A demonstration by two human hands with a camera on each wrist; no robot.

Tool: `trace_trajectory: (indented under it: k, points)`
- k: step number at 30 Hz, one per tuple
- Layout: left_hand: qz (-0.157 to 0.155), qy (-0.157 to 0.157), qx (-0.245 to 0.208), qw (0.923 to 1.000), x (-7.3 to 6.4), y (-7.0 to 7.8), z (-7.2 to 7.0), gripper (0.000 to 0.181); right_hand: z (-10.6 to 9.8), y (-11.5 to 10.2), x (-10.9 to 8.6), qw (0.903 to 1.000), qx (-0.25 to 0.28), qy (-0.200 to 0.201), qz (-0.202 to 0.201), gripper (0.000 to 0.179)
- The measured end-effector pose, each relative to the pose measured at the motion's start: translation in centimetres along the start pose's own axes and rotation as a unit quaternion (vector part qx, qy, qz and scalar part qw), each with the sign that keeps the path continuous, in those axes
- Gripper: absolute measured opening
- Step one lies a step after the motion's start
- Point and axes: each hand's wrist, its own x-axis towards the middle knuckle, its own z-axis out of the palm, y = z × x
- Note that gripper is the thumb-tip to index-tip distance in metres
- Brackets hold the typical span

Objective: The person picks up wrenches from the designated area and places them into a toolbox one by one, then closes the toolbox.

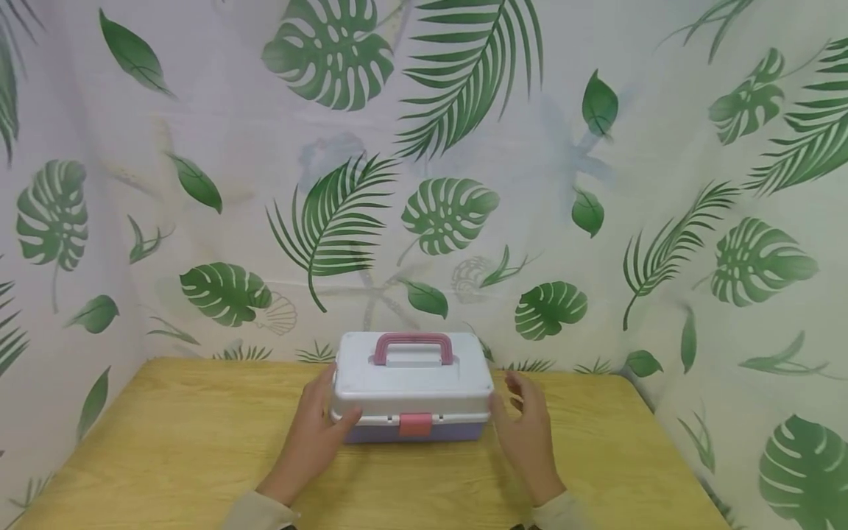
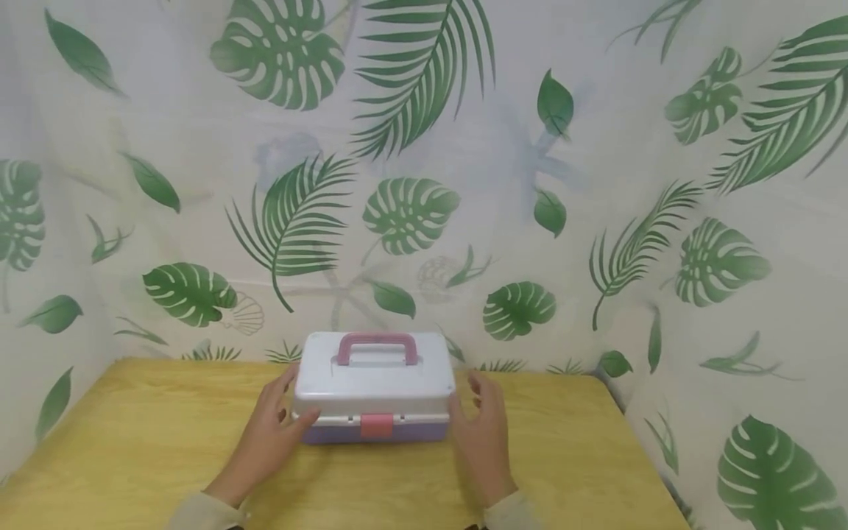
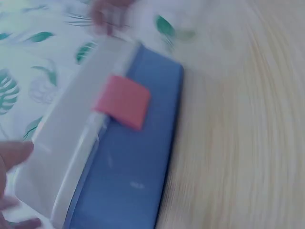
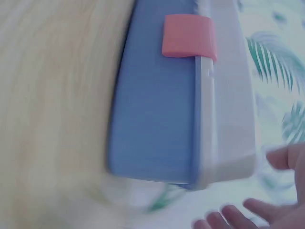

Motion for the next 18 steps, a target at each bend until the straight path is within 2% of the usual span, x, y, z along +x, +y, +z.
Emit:
trace_trajectory:
  k: [2,5,8,11,14,18]
  points:
    - [-0.028,0.001,-0.045,0.9986,-0.3,-0.3,-0.1,0.080,-0.4,0.8,0.1,0.9945,0.058,-0.053,0.069,0.052]
    - [-0.036,0.008,-0.050,0.9981,-0.5,-0.8,-0.1,0.073,-0.3,1.7,-0.2,0.9837,0.101,-0.102,0.108,0.056]
    - [-0.029,0.025,-0.028,0.9989,-0.4,-1.1,-0.2,0.068,-0.1,2.2,-0.6,0.9844,0.097,-0.103,0.105,0.053]
    - [-0.040,0.029,-0.018,0.9986,-0.3,-1.3,-0.7,0.065,0.2,2.2,-0.9,0.9859,0.099,-0.096,0.094,0.051]
    - [-0.056,0.020,-0.019,0.9980,-0.2,-1.3,-1.4,0.065,0.2,2.0,-1.0,0.9839,0.104,-0.110,0.095,0.050]
    - [-0.088,-0.008,-0.030,0.9956,0.1,-1.3,-2.8,0.071,-0.8,2.1,-0.7,0.9839,0.091,-0.126,0.088,0.049]
